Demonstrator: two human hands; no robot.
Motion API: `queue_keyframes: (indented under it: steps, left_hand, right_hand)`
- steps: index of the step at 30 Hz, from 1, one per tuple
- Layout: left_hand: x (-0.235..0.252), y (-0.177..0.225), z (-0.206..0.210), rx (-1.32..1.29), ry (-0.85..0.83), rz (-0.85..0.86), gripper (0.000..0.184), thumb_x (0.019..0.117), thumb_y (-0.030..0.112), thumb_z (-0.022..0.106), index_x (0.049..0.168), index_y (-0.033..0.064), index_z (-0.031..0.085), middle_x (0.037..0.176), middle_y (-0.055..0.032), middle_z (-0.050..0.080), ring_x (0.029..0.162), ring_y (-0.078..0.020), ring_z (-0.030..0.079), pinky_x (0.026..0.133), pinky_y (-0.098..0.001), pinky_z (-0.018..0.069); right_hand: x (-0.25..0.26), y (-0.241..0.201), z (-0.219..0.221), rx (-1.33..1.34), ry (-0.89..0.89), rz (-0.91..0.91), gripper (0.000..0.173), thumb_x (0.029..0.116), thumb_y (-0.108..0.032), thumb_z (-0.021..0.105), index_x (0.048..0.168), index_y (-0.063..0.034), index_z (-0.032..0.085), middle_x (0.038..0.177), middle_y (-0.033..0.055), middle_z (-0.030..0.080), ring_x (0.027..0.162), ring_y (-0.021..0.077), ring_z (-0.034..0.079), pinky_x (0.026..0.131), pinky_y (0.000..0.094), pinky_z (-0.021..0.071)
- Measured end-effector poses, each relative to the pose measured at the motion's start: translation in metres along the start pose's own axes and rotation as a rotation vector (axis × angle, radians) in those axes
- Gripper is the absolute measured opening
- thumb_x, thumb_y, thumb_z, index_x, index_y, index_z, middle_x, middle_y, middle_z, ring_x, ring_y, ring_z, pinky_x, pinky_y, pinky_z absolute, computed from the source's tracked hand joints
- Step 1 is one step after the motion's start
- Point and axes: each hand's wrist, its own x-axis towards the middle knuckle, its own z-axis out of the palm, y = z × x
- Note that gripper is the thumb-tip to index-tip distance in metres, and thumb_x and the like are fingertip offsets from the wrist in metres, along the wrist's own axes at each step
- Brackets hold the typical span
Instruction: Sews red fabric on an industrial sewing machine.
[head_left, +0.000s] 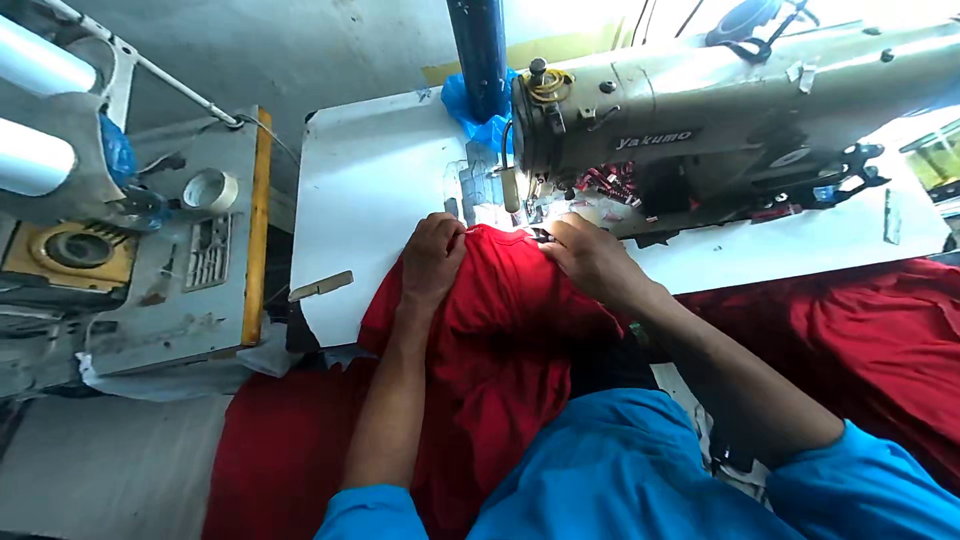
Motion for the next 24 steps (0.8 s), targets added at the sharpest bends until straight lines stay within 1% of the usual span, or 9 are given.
queue_keyframes:
  steps: [2,5,9,12,16,18,20,22,24]
  left_hand:
    - [-0.001,-0.001,0.0,-0.009,0.018,0.026,0.016,0.0992,0.011,0.06,0.106,0.0047,0.072,0.122,-0.012,0.067,0.117,-0.0259,0.063,0.101,-0.0428,0.0522]
    - [0.001,-0.002,0.003,-0.014,0.039,0.038,0.016,0.0994,0.012,0.059,0.106,0.0051,0.072,0.121,-0.011,0.067,0.118,-0.0242,0.063,0.101,-0.0409,0.0517]
    - [0.004,-0.005,0.004,-0.023,0.055,0.054,0.016,0.0997,0.012,0.059,0.106,0.0055,0.072,0.121,-0.0101,0.068,0.118,-0.0228,0.063,0.102,-0.0393,0.0517]
    - [0.001,-0.006,0.004,-0.035,0.08,0.092,0.016,0.0989,0.01,0.06,0.106,0.0039,0.072,0.121,-0.0117,0.068,0.118,-0.0241,0.063,0.101,-0.0396,0.052]
    - [-0.001,-0.007,0.003,-0.069,0.14,0.082,0.015,0.0982,0.009,0.062,0.108,0.0035,0.072,0.121,-0.0118,0.068,0.119,-0.0228,0.063,0.103,-0.0381,0.0519]
    - [0.003,-0.009,0.003,-0.113,0.162,0.018,0.014,0.0976,0.009,0.063,0.108,0.0047,0.071,0.12,-0.0102,0.067,0.117,-0.0205,0.063,0.102,-0.0355,0.0527]
    - [0.007,-0.013,0.004,-0.158,0.199,-0.033,0.013,0.0976,0.009,0.063,0.107,0.0057,0.07,0.118,-0.0089,0.066,0.112,-0.0173,0.064,0.097,-0.0322,0.0548]
    - [0.012,-0.017,0.007,-0.174,0.242,-0.055,0.012,0.0978,0.009,0.063,0.105,0.0052,0.071,0.114,-0.0084,0.066,0.106,-0.015,0.065,0.091,-0.0297,0.0566]
    - [0.012,-0.018,0.008,-0.14,0.212,-0.099,0.01,0.0978,0.01,0.063,0.104,0.0062,0.07,0.114,-0.008,0.067,0.106,-0.0146,0.065,0.091,-0.0299,0.0567]
  right_hand:
    - [0.016,-0.008,0.009,-0.144,-0.012,0.045,0.028,0.1057,-0.028,0.056,0.121,-0.0078,0.069,0.107,0.0153,0.067,0.095,0.034,0.069,0.075,0.0532,0.0581]
    - [0.034,-0.019,0.024,-0.26,-0.036,0.098,0.027,0.1017,-0.024,0.057,0.119,-0.0048,0.065,0.102,0.0186,0.067,0.085,0.0371,0.069,0.066,0.0542,0.0553]
    - [0.051,-0.026,0.037,-0.274,-0.041,0.06,0.025,0.0987,-0.022,0.057,0.111,-0.0017,0.065,0.099,0.02,0.067,0.087,0.0385,0.07,0.069,0.0555,0.0558]
    - [0.059,-0.024,0.046,-0.204,-0.021,-0.016,0.024,0.1008,-0.022,0.056,0.117,-0.0074,0.067,0.102,0.0159,0.07,0.088,0.0351,0.071,0.073,0.0551,0.0564]
    - [0.054,-0.017,0.057,-0.121,0.036,-0.056,0.022,0.1027,-0.019,0.054,0.118,-0.0147,0.069,0.099,0.0101,0.072,0.083,0.0301,0.071,0.068,0.0519,0.0567]
    - [0.033,-0.021,0.049,-0.104,0.055,0.036,0.024,0.1049,-0.024,0.054,0.12,-0.0123,0.068,0.102,0.0117,0.07,0.086,0.0302,0.07,0.071,0.0511,0.0577]
    - [0.01,-0.022,0.042,-0.09,0.123,0.124,0.033,0.1054,-0.035,0.054,0.118,-0.0068,0.066,0.105,0.0139,0.068,0.081,0.0298,0.07,0.065,0.0495,0.0581]
    - [-0.018,-0.024,0.033,-0.083,0.136,0.177,0.056,0.0981,-0.056,0.061,0.12,-0.0051,0.064,0.103,0.0136,0.067,0.074,0.0281,0.068,0.058,0.0481,0.0568]
    - [-0.043,-0.026,0.028,-0.122,0.055,0.213,0.069,0.0901,-0.067,0.065,0.12,-0.0055,0.064,0.105,0.0141,0.067,0.071,0.029,0.068,0.056,0.0495,0.0559]
